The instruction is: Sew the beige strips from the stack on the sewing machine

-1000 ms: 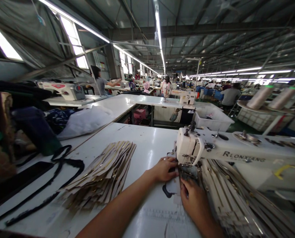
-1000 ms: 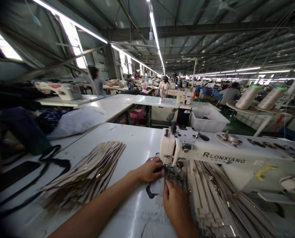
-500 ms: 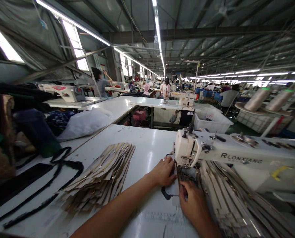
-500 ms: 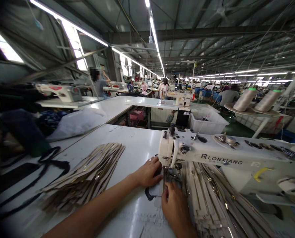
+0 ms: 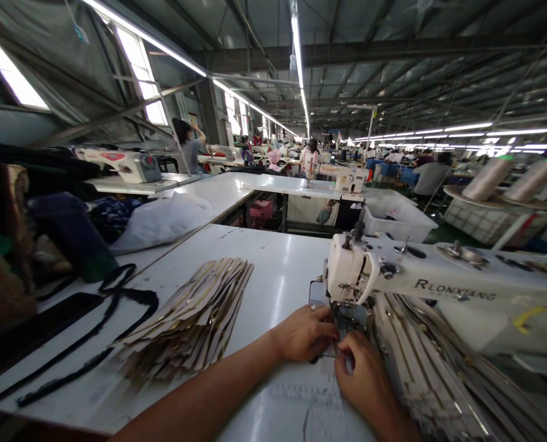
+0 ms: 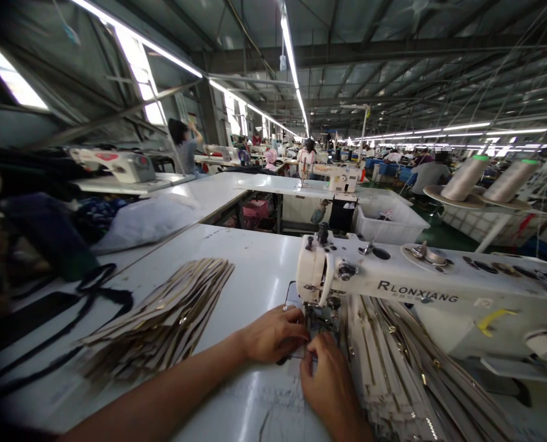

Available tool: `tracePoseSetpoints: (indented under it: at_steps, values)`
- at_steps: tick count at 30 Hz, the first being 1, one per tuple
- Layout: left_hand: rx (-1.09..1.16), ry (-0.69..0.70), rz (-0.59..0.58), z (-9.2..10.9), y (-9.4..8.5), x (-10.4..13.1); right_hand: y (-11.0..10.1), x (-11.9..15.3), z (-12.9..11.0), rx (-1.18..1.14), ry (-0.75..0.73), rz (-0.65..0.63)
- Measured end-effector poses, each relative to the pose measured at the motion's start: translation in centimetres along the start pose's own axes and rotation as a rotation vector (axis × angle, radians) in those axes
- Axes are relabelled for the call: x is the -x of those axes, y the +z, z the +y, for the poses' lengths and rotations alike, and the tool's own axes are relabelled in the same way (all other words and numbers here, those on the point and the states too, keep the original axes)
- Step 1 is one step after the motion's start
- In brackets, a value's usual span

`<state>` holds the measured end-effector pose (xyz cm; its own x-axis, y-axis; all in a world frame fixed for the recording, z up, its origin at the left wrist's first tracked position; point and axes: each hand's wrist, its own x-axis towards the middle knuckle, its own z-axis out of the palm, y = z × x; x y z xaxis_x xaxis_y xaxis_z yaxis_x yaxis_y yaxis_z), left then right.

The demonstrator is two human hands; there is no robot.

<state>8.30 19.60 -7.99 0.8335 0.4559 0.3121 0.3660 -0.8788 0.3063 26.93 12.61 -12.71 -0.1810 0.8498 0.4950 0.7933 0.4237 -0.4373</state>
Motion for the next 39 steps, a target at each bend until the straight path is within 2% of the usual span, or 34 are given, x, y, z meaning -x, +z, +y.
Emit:
tracePoseSetpoints:
  at_steps: [9, 25, 32, 39]
  values:
    - [-0.017, -0.002, -0.002, 0.1, 0.0, 0.1, -1.1, -0.3, -1.3, 0.044, 0.009, -0.010]
    - [-0.090, -0.019, 0.021, 0.0, -0.2, 0.1, -0.6, -0.8, -1.7, 0.200, 0.075, -0.072]
    - [-0.143, -0.108, 0.035, 0.2, -0.1, 0.0, -0.2, -1.6, -1.6, 0.386, 0.069, -0.112]
    - [-0.139, -0.182, 0.023, 0.2, -0.2, 0.1, 0.1, -1.8, -1.4, 0.452, 0.048, -0.135]
